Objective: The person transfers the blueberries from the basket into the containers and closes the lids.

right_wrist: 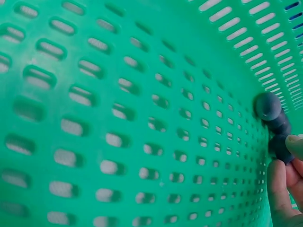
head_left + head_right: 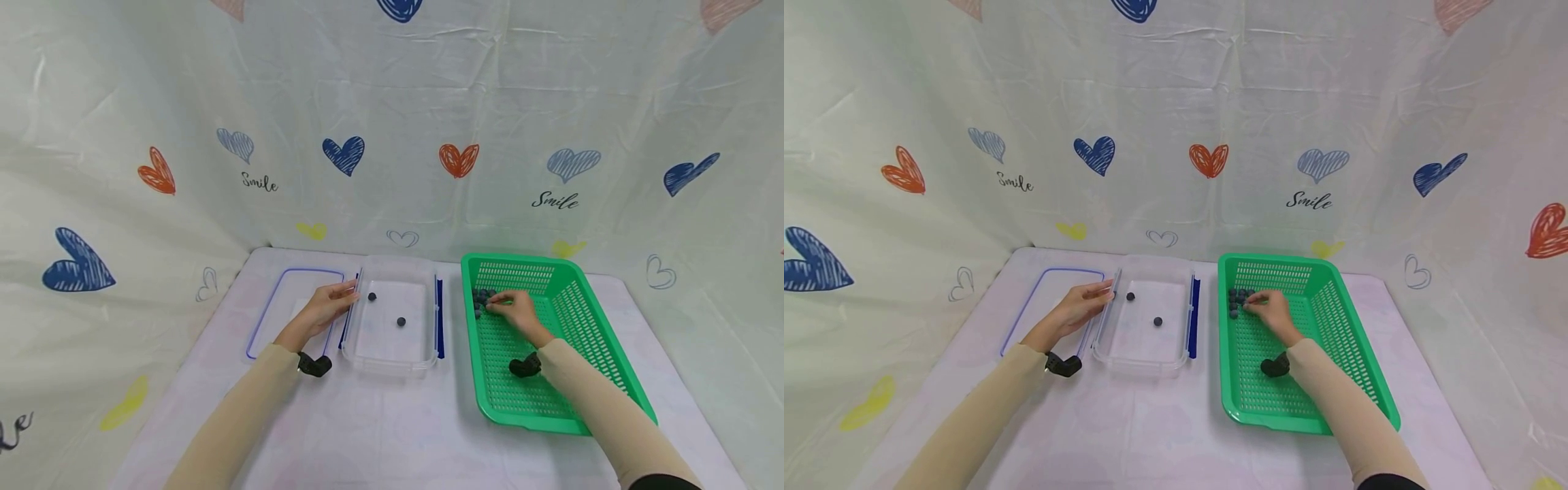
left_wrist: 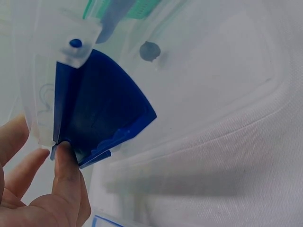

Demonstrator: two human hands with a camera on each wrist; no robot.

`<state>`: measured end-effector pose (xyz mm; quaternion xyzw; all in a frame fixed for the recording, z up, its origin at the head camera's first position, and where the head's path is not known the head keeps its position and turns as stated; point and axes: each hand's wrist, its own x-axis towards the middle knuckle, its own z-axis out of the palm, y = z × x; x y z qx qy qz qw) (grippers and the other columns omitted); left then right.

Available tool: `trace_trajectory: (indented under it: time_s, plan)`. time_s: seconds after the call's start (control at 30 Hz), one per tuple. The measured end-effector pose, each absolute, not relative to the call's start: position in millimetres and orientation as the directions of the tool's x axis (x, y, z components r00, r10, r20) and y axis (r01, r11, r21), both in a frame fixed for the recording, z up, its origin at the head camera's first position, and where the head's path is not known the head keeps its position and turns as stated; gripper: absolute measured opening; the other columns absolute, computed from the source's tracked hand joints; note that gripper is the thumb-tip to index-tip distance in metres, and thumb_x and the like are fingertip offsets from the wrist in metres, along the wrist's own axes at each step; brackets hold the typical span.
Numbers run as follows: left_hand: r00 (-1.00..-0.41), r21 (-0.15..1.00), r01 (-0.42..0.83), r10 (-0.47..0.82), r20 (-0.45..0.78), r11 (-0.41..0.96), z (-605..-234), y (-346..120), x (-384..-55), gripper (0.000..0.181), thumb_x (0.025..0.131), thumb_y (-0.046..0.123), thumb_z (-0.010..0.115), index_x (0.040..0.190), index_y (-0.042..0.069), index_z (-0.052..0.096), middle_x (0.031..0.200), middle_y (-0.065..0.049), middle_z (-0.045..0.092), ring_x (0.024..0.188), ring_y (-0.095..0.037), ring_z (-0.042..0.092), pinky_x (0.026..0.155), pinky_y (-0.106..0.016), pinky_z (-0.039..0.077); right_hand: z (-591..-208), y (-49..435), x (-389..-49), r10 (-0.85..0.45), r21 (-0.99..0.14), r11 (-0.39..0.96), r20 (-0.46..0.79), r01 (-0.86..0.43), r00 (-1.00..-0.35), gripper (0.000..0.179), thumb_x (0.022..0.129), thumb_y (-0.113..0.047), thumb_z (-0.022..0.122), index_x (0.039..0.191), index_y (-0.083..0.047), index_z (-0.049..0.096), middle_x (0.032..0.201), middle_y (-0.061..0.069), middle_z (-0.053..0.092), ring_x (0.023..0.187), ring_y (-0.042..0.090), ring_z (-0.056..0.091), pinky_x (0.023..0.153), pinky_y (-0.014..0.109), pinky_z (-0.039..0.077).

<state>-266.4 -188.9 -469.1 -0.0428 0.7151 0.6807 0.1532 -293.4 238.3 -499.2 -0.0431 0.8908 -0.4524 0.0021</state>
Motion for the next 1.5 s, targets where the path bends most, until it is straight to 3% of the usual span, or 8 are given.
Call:
trace_trajectory:
  time_s: [0.2,0.6,1.17,1.5]
  plan:
    - [-0.949,0.958,-0.277,0.137,-0.284,0.071,-470.3,-189.4,-267.8,0.055,0.099,0.014,0.064,0.15,0.006,0.045,0.151,-0.021,0.04,0.132,-0.028,0.046,0.111,-0.04,0.034,-489.8,242.6,-290.4,-0.097,-0.819,0.568,0.038,-0.086,-0.995,0.023,0.092,-0.007,0.073,0.107,0.01,0.071,0.111,0.026,0.066,0.102,0.041,0.062,0.08,0.044,0.054]
    - [-0.949,0.959,-0.273,0.146,-0.281,0.071,-471.9,-189.9,-268.2,0.055,0.099,0.014,0.064,0.15,0.006,0.044,0.152,-0.022,0.038,0.134,-0.029,0.045,0.111,-0.04,0.033,-465.8,252.1,-283.9,-0.084,-0.838,0.544,-0.018,-0.03,-0.996,0.033,0.096,-0.016,0.069,0.118,0.009,0.067,0.123,0.027,0.061,0.119,0.043,0.051,0.096,0.057,0.043]
    - [-0.954,0.964,-0.251,0.144,-0.262,0.091,-466.3,-188.6,-262.3,0.06,0.096,0.02,0.069,0.149,0.005,0.045,0.15,-0.021,0.041,0.131,-0.026,0.049,0.108,-0.038,0.037,-438.7,253.4,-272.3,-0.112,-0.897,0.442,-0.045,-0.009,-0.993,0.041,0.094,-0.023,0.073,0.122,0.007,0.065,0.124,0.022,0.062,0.12,0.04,0.053,0.104,0.058,0.037]
    - [-0.946,0.954,-0.287,0.131,-0.297,0.09,-467.6,-188.0,-264.6,0.055,0.099,0.014,0.064,0.15,0.008,0.045,0.152,-0.02,0.039,0.135,-0.029,0.044,0.11,-0.039,0.034,-425.1,251.0,-268.5,-0.119,-0.902,0.431,-0.039,-0.016,-0.992,0.038,0.093,-0.021,0.073,0.119,0.007,0.067,0.125,0.021,0.061,0.12,0.037,0.052,0.105,0.057,0.037]
